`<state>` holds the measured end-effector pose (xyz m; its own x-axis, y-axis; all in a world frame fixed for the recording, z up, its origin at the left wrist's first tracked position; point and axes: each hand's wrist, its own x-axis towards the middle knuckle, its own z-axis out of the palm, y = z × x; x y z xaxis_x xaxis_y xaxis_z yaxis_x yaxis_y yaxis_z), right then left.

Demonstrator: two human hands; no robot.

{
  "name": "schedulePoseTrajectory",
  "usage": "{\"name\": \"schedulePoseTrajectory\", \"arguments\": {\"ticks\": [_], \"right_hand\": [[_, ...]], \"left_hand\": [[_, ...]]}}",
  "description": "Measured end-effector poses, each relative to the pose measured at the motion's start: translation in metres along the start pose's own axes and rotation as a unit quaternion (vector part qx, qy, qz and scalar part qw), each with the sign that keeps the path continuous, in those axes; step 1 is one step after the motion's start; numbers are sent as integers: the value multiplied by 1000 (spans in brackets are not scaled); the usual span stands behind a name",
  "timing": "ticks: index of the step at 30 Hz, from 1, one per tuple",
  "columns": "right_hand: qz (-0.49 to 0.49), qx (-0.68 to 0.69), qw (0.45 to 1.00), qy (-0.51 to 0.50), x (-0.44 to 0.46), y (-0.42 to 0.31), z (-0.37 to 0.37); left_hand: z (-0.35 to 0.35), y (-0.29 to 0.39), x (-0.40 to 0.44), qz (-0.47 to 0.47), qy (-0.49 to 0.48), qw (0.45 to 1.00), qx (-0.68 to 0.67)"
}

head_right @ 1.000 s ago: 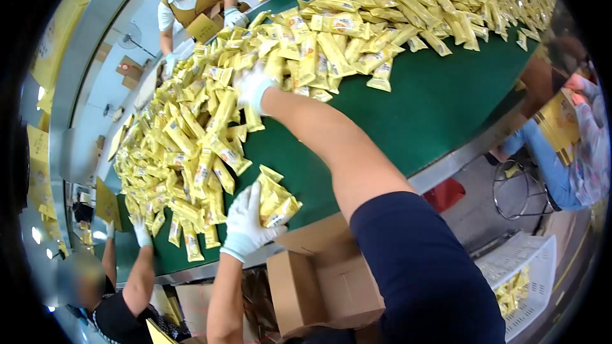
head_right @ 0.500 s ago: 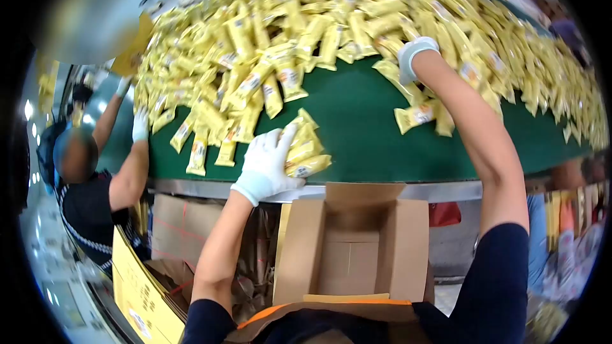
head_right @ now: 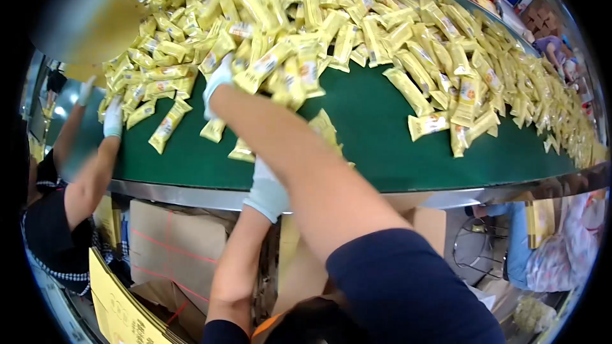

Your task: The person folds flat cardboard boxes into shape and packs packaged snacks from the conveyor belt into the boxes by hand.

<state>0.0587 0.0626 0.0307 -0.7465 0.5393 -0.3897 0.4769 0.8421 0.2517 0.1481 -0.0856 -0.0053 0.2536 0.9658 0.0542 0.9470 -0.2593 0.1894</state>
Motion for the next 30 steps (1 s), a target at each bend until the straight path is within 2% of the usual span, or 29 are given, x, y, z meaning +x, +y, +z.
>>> {"name": "schedulePoseTrajectory", "arguments": {"ticks": [2, 4, 6, 8, 10, 12, 14, 15, 16, 17, 18, 20, 22, 23, 24, 26, 28, 30], "right_hand": [[46, -14, 999, 6, -16, 31, 24], [105, -30, 994, 11, -47, 72, 47], [152, -9, 987, -56, -89, 117, 68], [163, -15, 987, 9, -140, 164, 108], [66, -60, 979, 184, -170, 205, 169], [52, -16, 980, 192, -202, 217, 171], [41, 54, 938, 340, -242, 215, 171], [20, 63, 916, 396, -268, 198, 164], [-15, 165, 911, 377, -286, 175, 160], [-73, 217, 922, 312, -296, 154, 162], [-122, 160, 914, 352, -299, 135, 184], [-109, 127, 935, 313, -296, 117, 213], [-39, 94, 959, 263, -300, 142, 224], [-13, 135, 958, 251, -303, 162, 237], [-2, 118, 960, 253, -309, 181, 249], [58, 120, 976, 170, -320, 208, 252], [67, 149, 970, 178, -323, 213, 251], [127, 146, 978, 73, -321, 198, 230]], "left_hand": [[-1, -3, -8, -10, -32, 999, 8], [0, -3, -13, -3, 36, 998, -59], [0, -2, -14, 21, 45, 998, -50], [4, -3, -16, 45, 54, 996, -47], [-4, 0, -8, 8, -13, 999, -40], [-4, 3, 0, 1, -36, 999, -2], [-10, 7, 7, -21, -103, 994, 32], [-10, 9, 10, -21, -107, 993, 34], [-10, 9, 10, -24, -113, 993, 37], [-8, 9, 12, -25, -113, 993, 38], [-6, 9, 15, -24, -111, 993, 40], [-12, 12, 19, -36, -122, 991, 50], [-19, 17, 21, -60, -149, 985, 64], [-18, 12, 15, -48, -120, 989, 73], [-15, 4, 8, -49, -99, 992, 69], [-20, -1, 4, -88, -108, 987, 83], [-11, -9, 2, -77, -79, 991, 78], [-5, -17, -4, -76, -58, 993, 73]]}}
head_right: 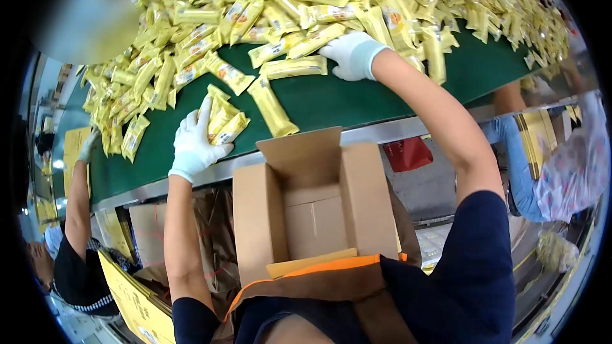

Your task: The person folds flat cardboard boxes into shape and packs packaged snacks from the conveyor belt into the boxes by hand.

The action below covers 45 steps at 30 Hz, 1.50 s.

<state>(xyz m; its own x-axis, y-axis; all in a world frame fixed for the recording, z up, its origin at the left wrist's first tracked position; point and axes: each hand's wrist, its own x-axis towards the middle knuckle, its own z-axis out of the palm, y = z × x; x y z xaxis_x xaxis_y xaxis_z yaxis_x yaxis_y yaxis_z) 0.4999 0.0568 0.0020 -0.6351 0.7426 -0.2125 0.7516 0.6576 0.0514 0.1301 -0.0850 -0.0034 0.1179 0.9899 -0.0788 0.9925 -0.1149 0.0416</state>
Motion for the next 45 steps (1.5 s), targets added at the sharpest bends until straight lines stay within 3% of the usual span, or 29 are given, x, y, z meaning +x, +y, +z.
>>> {"name": "schedulePoseTrajectory", "arguments": {"ticks": [2, 4, 6, 7, 8, 9, 10, 12, 13, 15, 16, 18, 21, 24, 26, 35, 38, 39, 40, 43, 45], "right_hand": [[63, -42, 996, -50, -1, -39, -18], [115, -10, 993, -4, 6, -75, -41], [4, 101, 994, 47, 35, -119, -51], [-54, 135, 989, -9, 48, -132, -50], [-81, 181, 980, -15, 54, -150, -46], [-129, 164, 978, -17, 55, -161, -42], [-170, 133, 974, 72, 49, -147, -19], [-94, 60, 992, -57, 48, -76, 19], [-109, 51, 993, -9, 56, -70, 27], [-60, 83, 992, 78, 50, -21, 40], [-53, 178, 979, 82, 60, 10, 49], [-8, 170, 983, 68, 56, 5, 56], [-25, 168, 982, 80, 63, 11, 57], [-64, 232, 971, 17, 66, 61, 73], [-50, 203, 978, 18, 63, 77, 82], [-32, 110, 993, 21, 69, 64, 104], [-3, 110, 994, -7, 50, 31, 78], [-88, 97, 987, 94, 51, 43, 103], [-143, 149, 973, 99, 34, 16, 81], [-31, 57, 996, -64, -2, -57, 22], [-166, 47, 975, 142, -1, -28, 31]], "left_hand": [[6, -5, -1, 7, 26, 1000, -9], [-4, -7, -3, -4, 25, 999, -24], [-18, -21, -21, -21, 54, 996, -72], [-22, -20, -24, -14, 67, 995, -73], [-35, -15, -32, -78, 27, 990, -117], [-24, -14, -25, -41, 22, 994, -94], [-9, 1, -18, -5, 104, 988, -116], [13, 37, 9, -7, 60, 993, -99], [26, 29, -4, -26, 88, 993, -74], [41, 35, -11, -13, 113, 991, -69], [45, 37, -14, -14, 120, 990, -71], [47, 43, -14, -21, 110, 992, -61], [40, 46, -13, -31, 100, 994, -43], [35, 41, -12, -18, 78, 995, -59], [41, 42, -5, -17, 80, 995, -48], [46, 44, 2, -22, 74, 996, -43], [44, 45, 0, -26, 76, 996, -38], [43, 45, -1, -26, 78, 996, -41], [41, 45, -2, -29, 82, 995, -43], [41, 46, -1, -31, 81, 995, -40], [41, 45, 2, -35, 87, 995, -40]]}}
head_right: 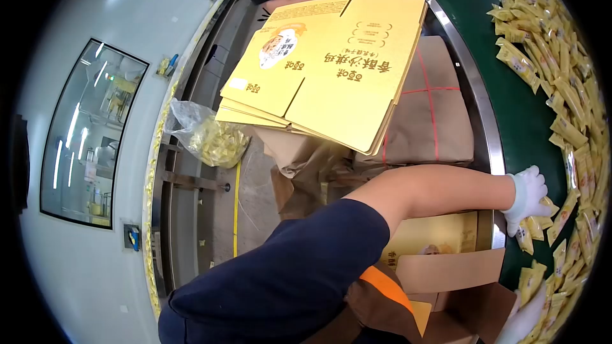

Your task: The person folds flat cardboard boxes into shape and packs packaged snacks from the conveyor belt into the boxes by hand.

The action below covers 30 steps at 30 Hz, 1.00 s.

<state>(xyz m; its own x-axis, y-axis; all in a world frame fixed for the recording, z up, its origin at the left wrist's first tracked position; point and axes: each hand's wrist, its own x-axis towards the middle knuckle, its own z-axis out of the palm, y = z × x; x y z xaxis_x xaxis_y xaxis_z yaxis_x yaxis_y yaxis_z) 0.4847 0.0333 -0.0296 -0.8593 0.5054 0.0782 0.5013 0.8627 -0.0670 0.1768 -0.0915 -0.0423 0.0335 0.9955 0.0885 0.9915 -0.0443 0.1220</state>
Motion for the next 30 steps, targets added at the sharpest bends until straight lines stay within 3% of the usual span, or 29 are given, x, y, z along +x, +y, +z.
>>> {"name": "schedulePoseTrajectory", "arguments": {"ticks": [1, 5, 6, 9, 12, 15, 18, 21, 23, 29, 30], "right_hand": [[-72, -8, 993, 96, -5, 3, -2], [17, -129, 990, -49, -18, 30, 35], [68, -53, 989, -122, -16, 32, 34], [83, -24, 987, -132, -15, 32, 32], [142, 9, 966, -217, -9, -1, -1], [71, 16, 988, -139, -22, 27, 16], [-44, -71, 996, -1, -29, 50, 32], [111, 15, 983, -147, -33, 51, 36], [132, 16, 978, -160, -32, 44, 32], [152, 67, 972, -169, -31, 36, 25], [148, 67, 972, -167, -30, 42, 30]], "left_hand": [[0, 0, -2, -1, 0, 1000, -1], [-2, 0, -4, -1, -7, 1000, -6], [-2, -1, -4, -1, -2, 1000, -4], [0, 0, -4, 1, 5, 1000, -4], [-1, -1, -5, 0, 6, 1000, -4], [-1, 0, -5, 1, 1, 1000, -4], [-2, -1, -3, 6, -16, 1000, -8], [-1, -3, -4, 7, -5, 1000, -9], [0, -4, -6, 9, 21, 1000, -7], [-39, -6, 12, -5, -153, 988, -2], [-37, -6, 12, 1, -133, 991, 2]]}}
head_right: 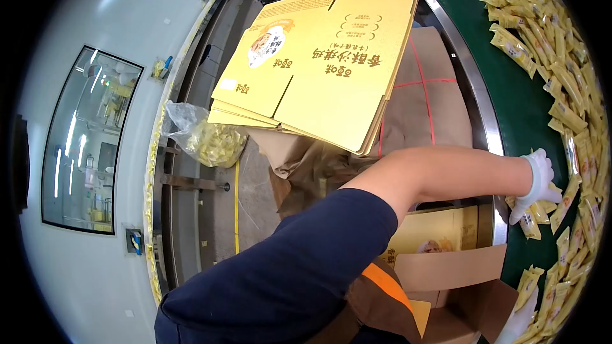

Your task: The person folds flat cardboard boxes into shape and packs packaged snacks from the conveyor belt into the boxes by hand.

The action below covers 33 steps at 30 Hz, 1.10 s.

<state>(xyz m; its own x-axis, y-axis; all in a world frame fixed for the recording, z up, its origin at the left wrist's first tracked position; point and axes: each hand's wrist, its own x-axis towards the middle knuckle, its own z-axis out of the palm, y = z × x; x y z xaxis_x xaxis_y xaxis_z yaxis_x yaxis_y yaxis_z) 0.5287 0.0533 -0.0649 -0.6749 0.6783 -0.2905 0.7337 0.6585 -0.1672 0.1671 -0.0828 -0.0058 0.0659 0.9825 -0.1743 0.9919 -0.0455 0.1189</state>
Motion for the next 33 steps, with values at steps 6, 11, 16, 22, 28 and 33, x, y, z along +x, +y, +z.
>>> {"name": "schedulePoseTrajectory", "arguments": {"ticks": [6, 11, 16, 22, 28, 33], "right_hand": [[-64, 19, 997, 42, 13, 32, 16], [2, -9, 999, 40, -10, -9, -1], [-25, 10, 999, 41, -9, 5, 4], [-50, 12, 998, 41, -12, 2, -1], [-45, 24, 996, 74, -16, 8, 9], [-53, 86, 992, 73, -20, -4, 3]], "left_hand": [[30, 6, 0, 16, 130, 991, -2], [39, 4, 7, -3, 71, 997, -33], [37, 11, -5, -29, 125, 992, -4], [47, 15, -11, -27, 225, 973, 37], [37, 8, -9, -38, 165, 985, 11], [32, 9, -8, -39, 152, 987, 17]]}}
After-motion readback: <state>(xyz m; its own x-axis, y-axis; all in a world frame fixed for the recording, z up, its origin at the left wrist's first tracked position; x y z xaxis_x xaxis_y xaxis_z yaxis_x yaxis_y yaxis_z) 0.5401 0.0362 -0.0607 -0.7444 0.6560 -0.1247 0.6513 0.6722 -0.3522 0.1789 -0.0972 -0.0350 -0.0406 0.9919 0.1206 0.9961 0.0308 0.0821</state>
